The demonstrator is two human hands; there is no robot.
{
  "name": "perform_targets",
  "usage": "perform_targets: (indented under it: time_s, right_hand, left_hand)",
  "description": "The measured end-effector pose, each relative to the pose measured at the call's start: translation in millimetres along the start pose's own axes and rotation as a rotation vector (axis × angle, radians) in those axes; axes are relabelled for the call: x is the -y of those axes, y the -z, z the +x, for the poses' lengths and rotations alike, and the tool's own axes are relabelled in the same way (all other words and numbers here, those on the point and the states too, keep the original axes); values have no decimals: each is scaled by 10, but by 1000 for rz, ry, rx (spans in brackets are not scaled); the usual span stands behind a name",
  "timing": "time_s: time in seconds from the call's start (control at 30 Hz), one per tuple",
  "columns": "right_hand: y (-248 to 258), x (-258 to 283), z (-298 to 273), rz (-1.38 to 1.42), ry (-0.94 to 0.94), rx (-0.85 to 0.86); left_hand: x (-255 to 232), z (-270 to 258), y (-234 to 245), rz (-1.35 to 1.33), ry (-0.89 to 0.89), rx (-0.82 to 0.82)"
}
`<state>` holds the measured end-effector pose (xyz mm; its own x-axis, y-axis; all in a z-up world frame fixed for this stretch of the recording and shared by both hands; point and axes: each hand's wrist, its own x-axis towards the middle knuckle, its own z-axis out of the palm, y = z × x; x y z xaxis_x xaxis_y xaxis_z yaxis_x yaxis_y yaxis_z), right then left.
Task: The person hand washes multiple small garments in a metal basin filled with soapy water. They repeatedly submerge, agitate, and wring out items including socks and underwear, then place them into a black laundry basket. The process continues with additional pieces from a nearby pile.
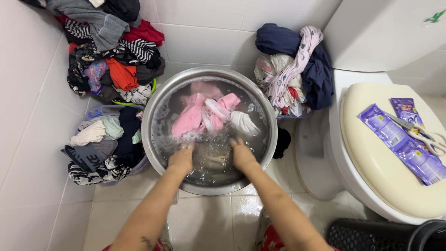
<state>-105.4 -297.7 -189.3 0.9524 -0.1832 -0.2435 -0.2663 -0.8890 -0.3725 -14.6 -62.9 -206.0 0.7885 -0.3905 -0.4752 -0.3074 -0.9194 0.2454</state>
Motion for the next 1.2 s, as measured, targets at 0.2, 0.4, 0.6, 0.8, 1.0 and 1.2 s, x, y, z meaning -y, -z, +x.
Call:
perform_targets:
  time_s: [0.2,0.4,0.6,0.8,1.0,1.2]
  right_hand:
    - [767,-32,-117,448,-315,372]
    - [1522,2,-489,567,-107,219]
    - [2156,354,-829,633,8,170]
    - [2607,733,-1069,602,272,55]
    - [2878,959,-1236,514,487,-103]
    - [2358,1080,-998,464,637,-267]
  left_hand:
    - [47,-294,631,-108,-45,144]
    - [-108,-721,1315,-489,94,233]
    - [-357,-1248,2092,-478,-29,111]
    - [-767,-1754,2686,-339,-179,-13]
    - [-1181,-1922,2945,-233,-397,-220]
    - [-1490,-1479,2613,-162,-313,-196]
